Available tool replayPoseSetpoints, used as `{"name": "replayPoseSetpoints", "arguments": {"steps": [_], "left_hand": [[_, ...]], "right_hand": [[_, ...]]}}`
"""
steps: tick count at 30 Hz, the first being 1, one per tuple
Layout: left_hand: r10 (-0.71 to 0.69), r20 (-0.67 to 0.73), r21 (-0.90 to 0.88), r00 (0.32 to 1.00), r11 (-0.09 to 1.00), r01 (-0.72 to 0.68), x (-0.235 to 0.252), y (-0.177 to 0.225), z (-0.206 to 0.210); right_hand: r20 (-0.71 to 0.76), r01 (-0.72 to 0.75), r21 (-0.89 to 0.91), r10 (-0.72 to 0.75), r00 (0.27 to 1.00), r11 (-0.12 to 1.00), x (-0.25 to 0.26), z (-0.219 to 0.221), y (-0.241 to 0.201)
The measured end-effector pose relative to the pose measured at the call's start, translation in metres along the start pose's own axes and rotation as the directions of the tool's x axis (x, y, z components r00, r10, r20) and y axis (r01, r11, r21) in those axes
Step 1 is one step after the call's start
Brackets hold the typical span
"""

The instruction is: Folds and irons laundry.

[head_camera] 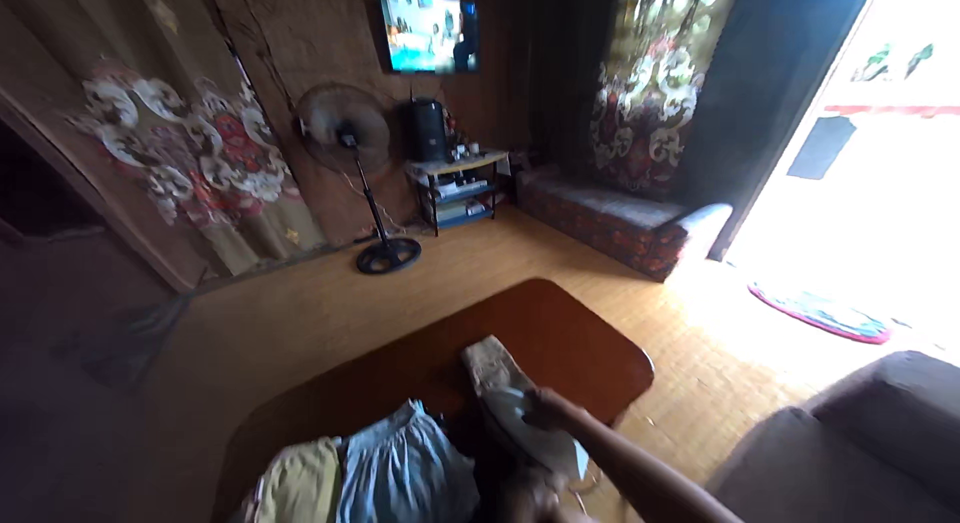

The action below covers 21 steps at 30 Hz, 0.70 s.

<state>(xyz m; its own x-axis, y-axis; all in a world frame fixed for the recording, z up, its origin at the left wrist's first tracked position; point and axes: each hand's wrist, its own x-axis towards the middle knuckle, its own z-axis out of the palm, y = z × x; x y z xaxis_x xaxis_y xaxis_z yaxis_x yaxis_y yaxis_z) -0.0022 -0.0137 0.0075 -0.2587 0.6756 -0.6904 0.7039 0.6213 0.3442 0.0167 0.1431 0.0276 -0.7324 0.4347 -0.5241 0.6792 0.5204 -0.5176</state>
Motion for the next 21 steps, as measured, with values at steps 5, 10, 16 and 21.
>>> {"name": "replayPoseSetpoints", "arguments": {"steps": [5,10,16,21], "left_hand": [[-0.031,-0.045,-0.091,0.998,0.995,0.027,-0.001,-0.004,-0.001],[-0.043,0.010,-0.082,0.999,0.996,0.043,-0.015,0.003,-0.017],[-0.056,0.089,-0.029,0.994,0.998,0.059,0.002,0.006,-0.011],[-0.040,0.024,-0.015,0.999,0.999,0.040,0.004,-0.001,-0.003]], "right_hand": [[0.033,-0.066,-0.018,0.066,0.997,0.998,-0.050,-0.002,0.021],[0.056,-0.091,-0.041,0.094,0.994,0.995,-0.071,0.001,0.034],[-0.009,-0.025,-0.042,0.025,1.000,0.999,-0.004,0.006,0.013],[0.018,-0.037,-0.064,0.039,0.999,0.997,-0.028,0.006,0.027]]}}
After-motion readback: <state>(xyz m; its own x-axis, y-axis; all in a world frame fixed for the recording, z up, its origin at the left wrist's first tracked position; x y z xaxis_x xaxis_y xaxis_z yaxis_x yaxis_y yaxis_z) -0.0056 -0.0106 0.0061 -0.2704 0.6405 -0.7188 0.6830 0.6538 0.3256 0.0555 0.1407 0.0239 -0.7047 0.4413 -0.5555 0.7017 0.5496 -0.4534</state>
